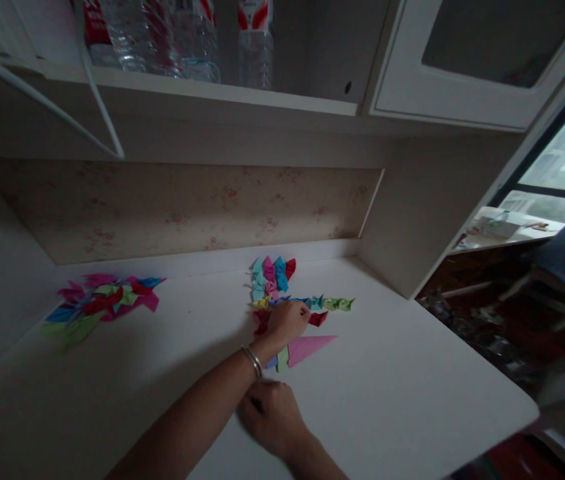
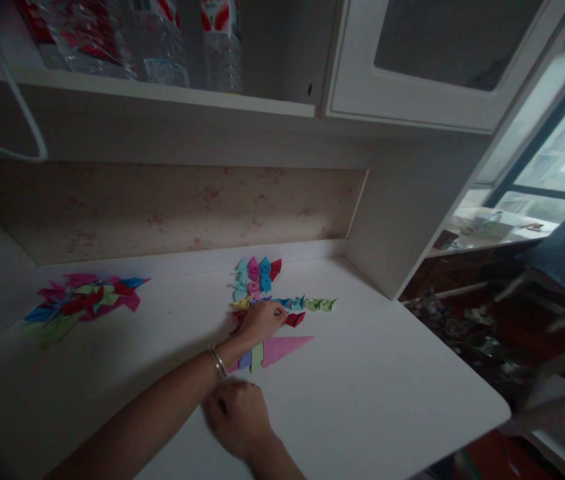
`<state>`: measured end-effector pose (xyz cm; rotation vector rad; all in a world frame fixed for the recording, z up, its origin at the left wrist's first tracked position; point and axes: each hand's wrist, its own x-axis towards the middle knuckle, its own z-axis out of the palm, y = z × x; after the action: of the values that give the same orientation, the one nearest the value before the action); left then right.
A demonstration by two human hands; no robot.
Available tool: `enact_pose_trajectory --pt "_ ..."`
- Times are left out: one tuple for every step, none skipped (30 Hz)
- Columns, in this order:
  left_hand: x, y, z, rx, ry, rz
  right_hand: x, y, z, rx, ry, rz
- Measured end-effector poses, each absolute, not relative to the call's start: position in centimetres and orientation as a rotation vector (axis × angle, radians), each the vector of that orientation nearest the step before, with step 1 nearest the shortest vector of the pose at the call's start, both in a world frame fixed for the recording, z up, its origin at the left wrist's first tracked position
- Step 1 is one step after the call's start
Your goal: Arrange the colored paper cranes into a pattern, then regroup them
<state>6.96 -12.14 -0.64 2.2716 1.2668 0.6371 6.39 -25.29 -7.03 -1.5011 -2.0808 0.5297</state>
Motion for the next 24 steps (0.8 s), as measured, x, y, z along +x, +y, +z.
enact_pose_trajectory --pt "7.6 -11.9 -0.8 2.276 1.287 0.627 6.4 -25.3 -7.1 -1.502 -2.081 0.542" --pt "8.2 -11.7 -0.9 2.279 1.306 0.616 6.5 -25.2 -7.1 -1.504 -2.081 0.555" --pt "8.7 -11.5 -1.0 2.282 1.323 0.604 6.5 -25.2 -7.2 -1.506 -2.08 0.567" --pt "9.1 -11.3 -1.1 2.283 1.34 0.592 6.5 -25.1 -7.3 -1.508 -2.079 0.579" --pt "9.4 -11.2 -1.1 2.286 1.357 0.583 6.6 -25.1 -7.4 -1.512 -2.078 0.588" --pt "9.7 -11.1 -1.2 2.288 1.375 0.576 6.6 -25.1 -7.5 -1.518 -2.075 0.591" --pt "9.8 -11.1 -1.2 2.289 1.397 0.569 6.6 -25.0 -7.6 -1.526 -2.074 0.589" --pt "9.9 -11.1 -1.2 2.289 1.42 0.561 6.6 -25.0 -7.7 -1.534 -2.073 0.585" --pt "10.0 -11.1 -1.3 2.289 1.441 0.551 6.6 -25.0 -7.9 -1.54 -2.077 0.582" --pt "10.0 -11.2 -1.3 2.29 1.458 0.538 6.6 -24.9 -8.0 -1.547 -2.082 0.577" --pt "10.0 -11.3 -1.3 2.293 1.468 0.522 6.6 -24.9 -8.1 -1.552 -2.089 0.57" --pt "9.9 -11.4 -1.3 2.299 1.472 0.507 6.6 -24.9 -8.2 -1.558 -2.093 0.561" --pt "9.8 -11.4 -1.3 2.308 1.471 0.493 6.6 -24.9 -8.3 -1.564 -2.091 0.553" --pt "9.8 -11.5 -1.3 2.319 1.466 0.482 6.6 -24.9 -8.3 -1.565 -2.084 0.551" --pt "9.7 -11.6 -1.3 2.331 1.462 0.472 6.6 -24.9 -8.4 -1.56 -2.072 0.559" --pt "9.6 -11.6 -1.3 2.341 1.459 0.466 6.6 -24.9 -8.4 -1.551 -2.059 0.573" --pt "9.5 -11.6 -1.3 2.35 1.458 0.46 6.6 -24.9 -8.4 -1.542 -2.049 0.588" --pt "9.4 -11.6 -1.3 2.357 1.458 0.455 6.5 -24.9 -8.4 -1.536 -2.046 0.601" --pt "9.3 -11.6 -1.3 2.362 1.46 0.451 6.5 -24.9 -8.4 -1.534 -2.049 0.604" --pt "9.3 -11.6 -1.3 2.366 1.461 0.449 6.5 -24.9 -8.4 -1.54 -2.053 0.598" --pt "9.2 -11.6 -1.3 2.37 1.46 0.448 6.5 -25.0 -8.4 -1.547 -2.057 0.59" --pt "9.2 -11.6 -1.3 2.374 1.459 0.45 6.5 -25.0 -8.3 -1.551 -2.059 0.586" --pt "9.2 -11.6 -1.3 2.377 1.456 0.454 6.5 -25.0 -8.3 -1.553 -2.06 0.586" --pt "9.1 -11.6 -1.3 2.379 1.454 0.46 6.5 -25.0 -8.3 -1.556 -2.065 0.591"
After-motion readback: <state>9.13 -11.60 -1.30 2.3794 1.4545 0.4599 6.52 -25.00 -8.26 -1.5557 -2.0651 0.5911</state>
